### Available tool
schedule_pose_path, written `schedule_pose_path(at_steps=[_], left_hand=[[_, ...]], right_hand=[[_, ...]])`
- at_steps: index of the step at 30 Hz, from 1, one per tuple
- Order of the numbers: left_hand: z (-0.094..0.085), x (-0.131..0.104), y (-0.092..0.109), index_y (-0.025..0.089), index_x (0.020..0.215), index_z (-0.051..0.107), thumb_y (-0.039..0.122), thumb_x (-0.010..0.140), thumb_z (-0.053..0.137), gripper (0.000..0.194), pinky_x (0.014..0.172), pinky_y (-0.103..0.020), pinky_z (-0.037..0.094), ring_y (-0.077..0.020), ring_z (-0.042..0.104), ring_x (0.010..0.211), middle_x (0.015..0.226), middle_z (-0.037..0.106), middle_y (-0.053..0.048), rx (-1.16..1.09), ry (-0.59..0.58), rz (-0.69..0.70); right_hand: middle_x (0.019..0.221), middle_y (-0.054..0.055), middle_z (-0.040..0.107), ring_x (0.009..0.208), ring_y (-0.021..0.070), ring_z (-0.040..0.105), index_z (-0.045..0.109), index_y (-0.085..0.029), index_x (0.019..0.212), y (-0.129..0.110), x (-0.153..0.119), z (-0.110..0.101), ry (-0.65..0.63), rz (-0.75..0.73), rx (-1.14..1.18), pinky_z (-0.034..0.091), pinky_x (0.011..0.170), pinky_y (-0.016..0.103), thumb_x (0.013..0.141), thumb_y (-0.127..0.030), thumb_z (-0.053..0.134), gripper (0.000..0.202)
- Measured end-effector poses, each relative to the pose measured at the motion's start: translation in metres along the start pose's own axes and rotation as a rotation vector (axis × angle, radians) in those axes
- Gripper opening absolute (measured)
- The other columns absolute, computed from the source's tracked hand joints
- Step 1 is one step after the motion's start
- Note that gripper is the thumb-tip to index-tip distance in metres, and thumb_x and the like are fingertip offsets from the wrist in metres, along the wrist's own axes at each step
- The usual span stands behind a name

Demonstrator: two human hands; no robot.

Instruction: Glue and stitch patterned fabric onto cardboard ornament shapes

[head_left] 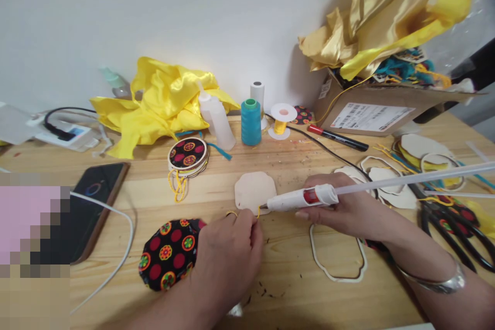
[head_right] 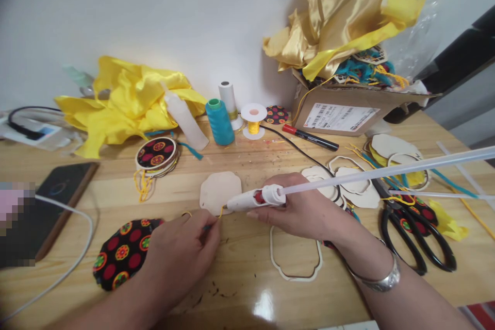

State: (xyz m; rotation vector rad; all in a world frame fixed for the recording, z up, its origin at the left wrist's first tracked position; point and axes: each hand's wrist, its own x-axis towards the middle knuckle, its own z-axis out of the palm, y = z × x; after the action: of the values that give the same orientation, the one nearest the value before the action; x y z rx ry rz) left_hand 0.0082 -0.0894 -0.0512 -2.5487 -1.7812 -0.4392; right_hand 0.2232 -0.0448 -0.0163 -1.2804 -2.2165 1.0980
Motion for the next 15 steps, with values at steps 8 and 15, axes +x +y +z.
schedule_pose_path(at_steps=[8, 15], left_hand=[[0.0, -0.001, 0.001, 0.02, 0.069, 0.059, 0.026, 0.08, 0.052, 0.015, 0.049, -0.029, 0.036, -0.0193, 0.06, 0.052, 0.054, 0.062, 0.0, -0.04, 0.008, -0.007], [-0.007, -0.003, -0.001, 0.018, 0.077, 0.062, 0.03, 0.082, 0.047, 0.02, 0.052, -0.033, 0.043, -0.0224, 0.061, 0.058, 0.063, 0.064, -0.005, -0.096, 0.027, 0.081]], right_hand=[[0.055, -0.003, 0.044, 0.049, 0.0098, 0.04, 0.047, -0.02, 0.059, 0.007, -0.001, -0.005, 0.183, 0.002, -0.006, 0.03, 0.044, 0.023, 0.079, -0.04, 0.059, 0.031], [0.051, -0.003, 0.046, 0.043, 0.0093, 0.037, 0.054, -0.019, 0.065, 0.022, 0.003, -0.022, 0.36, 0.201, 0.181, 0.026, 0.039, 0.023, 0.079, -0.05, 0.055, 0.034]])
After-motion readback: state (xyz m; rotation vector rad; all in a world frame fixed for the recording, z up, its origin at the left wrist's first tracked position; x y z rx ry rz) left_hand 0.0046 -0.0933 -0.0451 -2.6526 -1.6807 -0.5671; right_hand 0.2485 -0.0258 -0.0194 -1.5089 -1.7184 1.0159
